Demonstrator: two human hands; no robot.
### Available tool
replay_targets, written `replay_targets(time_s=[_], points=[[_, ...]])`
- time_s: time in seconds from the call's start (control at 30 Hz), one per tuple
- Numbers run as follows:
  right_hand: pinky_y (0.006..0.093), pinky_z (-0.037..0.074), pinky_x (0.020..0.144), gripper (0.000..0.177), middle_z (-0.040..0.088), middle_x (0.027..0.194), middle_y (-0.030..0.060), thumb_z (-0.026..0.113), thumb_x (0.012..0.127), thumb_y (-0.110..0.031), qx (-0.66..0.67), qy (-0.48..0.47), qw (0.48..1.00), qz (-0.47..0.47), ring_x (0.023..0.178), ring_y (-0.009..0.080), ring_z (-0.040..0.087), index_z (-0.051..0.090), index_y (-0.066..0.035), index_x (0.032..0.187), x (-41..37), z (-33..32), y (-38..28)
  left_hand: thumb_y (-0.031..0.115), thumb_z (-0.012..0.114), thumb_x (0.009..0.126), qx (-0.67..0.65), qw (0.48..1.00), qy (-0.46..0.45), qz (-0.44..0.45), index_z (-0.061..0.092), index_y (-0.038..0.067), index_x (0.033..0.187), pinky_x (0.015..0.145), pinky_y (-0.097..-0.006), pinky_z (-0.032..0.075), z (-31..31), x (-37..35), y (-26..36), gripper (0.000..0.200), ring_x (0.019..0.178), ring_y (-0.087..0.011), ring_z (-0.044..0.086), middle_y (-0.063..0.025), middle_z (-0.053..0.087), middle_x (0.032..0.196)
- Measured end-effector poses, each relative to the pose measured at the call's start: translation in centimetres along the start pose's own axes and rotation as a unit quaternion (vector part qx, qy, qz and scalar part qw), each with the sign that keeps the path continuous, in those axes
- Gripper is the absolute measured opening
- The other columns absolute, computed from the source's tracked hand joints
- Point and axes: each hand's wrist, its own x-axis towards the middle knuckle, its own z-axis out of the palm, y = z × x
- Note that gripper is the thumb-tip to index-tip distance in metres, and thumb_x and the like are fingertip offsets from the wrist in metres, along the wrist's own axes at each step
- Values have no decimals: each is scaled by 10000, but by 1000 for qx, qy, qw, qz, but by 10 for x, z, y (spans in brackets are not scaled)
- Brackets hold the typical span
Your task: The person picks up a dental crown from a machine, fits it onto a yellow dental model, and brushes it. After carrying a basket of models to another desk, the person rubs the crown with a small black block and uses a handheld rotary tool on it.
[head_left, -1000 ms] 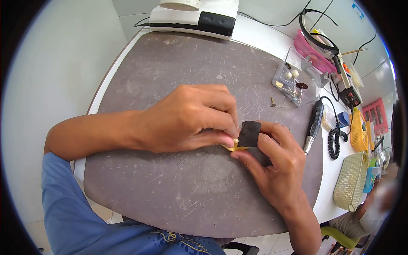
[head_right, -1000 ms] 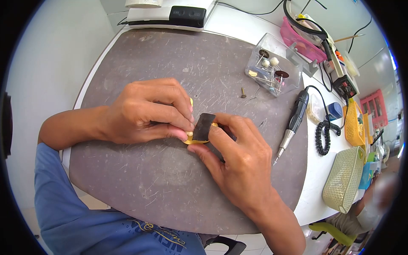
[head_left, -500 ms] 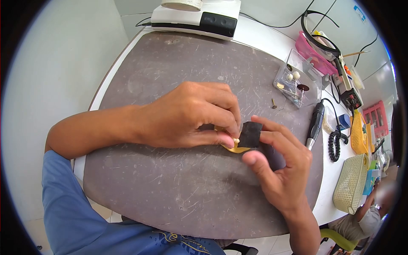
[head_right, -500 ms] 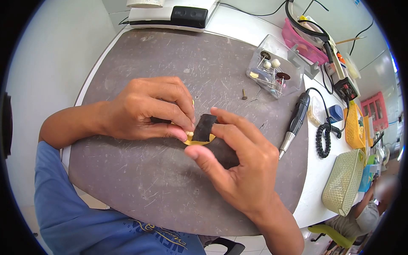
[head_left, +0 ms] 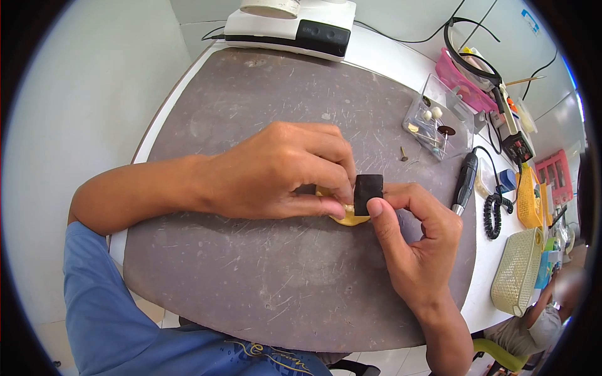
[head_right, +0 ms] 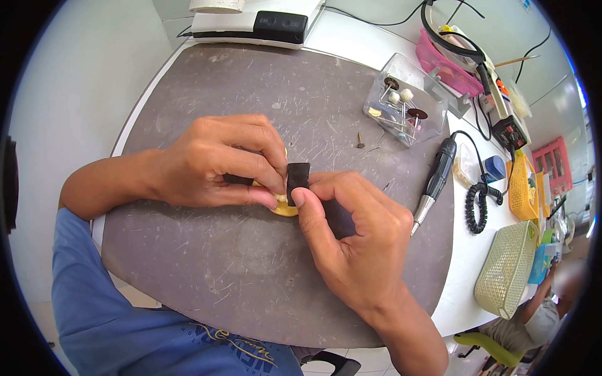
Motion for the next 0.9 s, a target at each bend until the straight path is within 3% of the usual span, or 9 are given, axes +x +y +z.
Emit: replay_targets(time_s=[0.27, 0.37, 0.43, 0.47, 0.53, 0.6, 0.67, 0.8, 0.9], points=[[265, 483, 554, 127, 683, 764, 105, 749, 864, -75, -8, 68, 997, 34, 580, 158, 630, 672, 22, 837, 3, -9, 8, 106, 808, 796, -15, 999, 14, -43, 748, 62, 905, 768, -308, 527, -6, 5, 11, 132, 890, -204, 652, -54, 679, 949], [253, 446, 510, 146, 661, 776, 86, 757, 868, -105, -95, 71, 992, 34, 548, 135, 583, 674, 14, 889, 7, -16, 1, 75, 752, 868, -107, 987, 35, -114, 741, 34, 953, 799, -291, 518, -8, 4, 15, 95, 929, -180, 657, -74, 689, 987], [257, 422, 491, 156, 641, 782, 73, 762, 865, -112, -149, 120, 981, 16, 536, 127, 546, 663, -5, 920, 7, -28, 2, 82, 686, 942, -278, 936, 56, -207, 718, 7, 1022, 797, -264, 522, -6, 3, 17, 114, 926, -137, 659, -87, 700, 1013], [258, 405, 477, 166, 616, 743, 58, 768, 859, -115, -202, 125, 971, 31, 543, 115, 528, 637, -18, 891, 6, -36, 0, 82, 686, 942, -271, 939, 57, -204, 718, 7, 1022, 797, -264, 522, -7, 2, 20, 114, 926, -137, 659, -87, 700, 1013], [313, 418, 509, 242, 602, 699, 76, 760, 876, -198, -301, 114, 943, 85, 546, 173, 540, 600, -24, 821, 2, -56, 0, 129, 654, 981, -408, 858, 39, -311, 695, -7, 1081, 773, -244, 534, -11, 3, 28, 174, 885, -99, 657, -88, 709, 1029], [348, 432, 528, 291, 600, 670, 91, 750, 889, -254, -367, 103, 918, 112, 548, 215, 559, 596, -22, 802, -1, -71, 7, 137, 645, 988, -413, 855, 32, -313, 692, -5, 1100, 753, -235, 535, -11, 2, 29, 187, 863, -91, 658, -87, 712, 1016], [422, 453, 584, 430, 603, 627, 130, 709, 903, -408, -502, 2, 827, 253, 581, 316, 591, 615, -17, 753, -4, -80, 9, 146, 636, 996, -421, 850, 23, -317, 689, -3, 1119, 733, -227, 536, -11, 1, 31, 200, 842, -84, 659, -85, 715, 1004], [435, 424, 557, 565, 584, 569, 181, 708, 877, -495, -537, -9, 811, 232, 552, 358, 582, 578, 0, 636, -8, -78, 19, 133, 645, 988, -461, 836, 25, -297, 686, -7, 1149, 713, -218, 531, -12, -2, 35, 218, 815, -79, 651, -84, 712, 947], [470, 452, 579, 580, 608, 567, 176, 730, 838, -516, -450, -77, 828, 326, 555, 363, 593, 630, 9, 611, 4, -80, 22, 110, 640, 986, -470, 830, 20, -300, 684, -11, 1148, 705, -215, 532, -15, -3, 40, 207, 789, -78, 646, -87, 709, 920]])
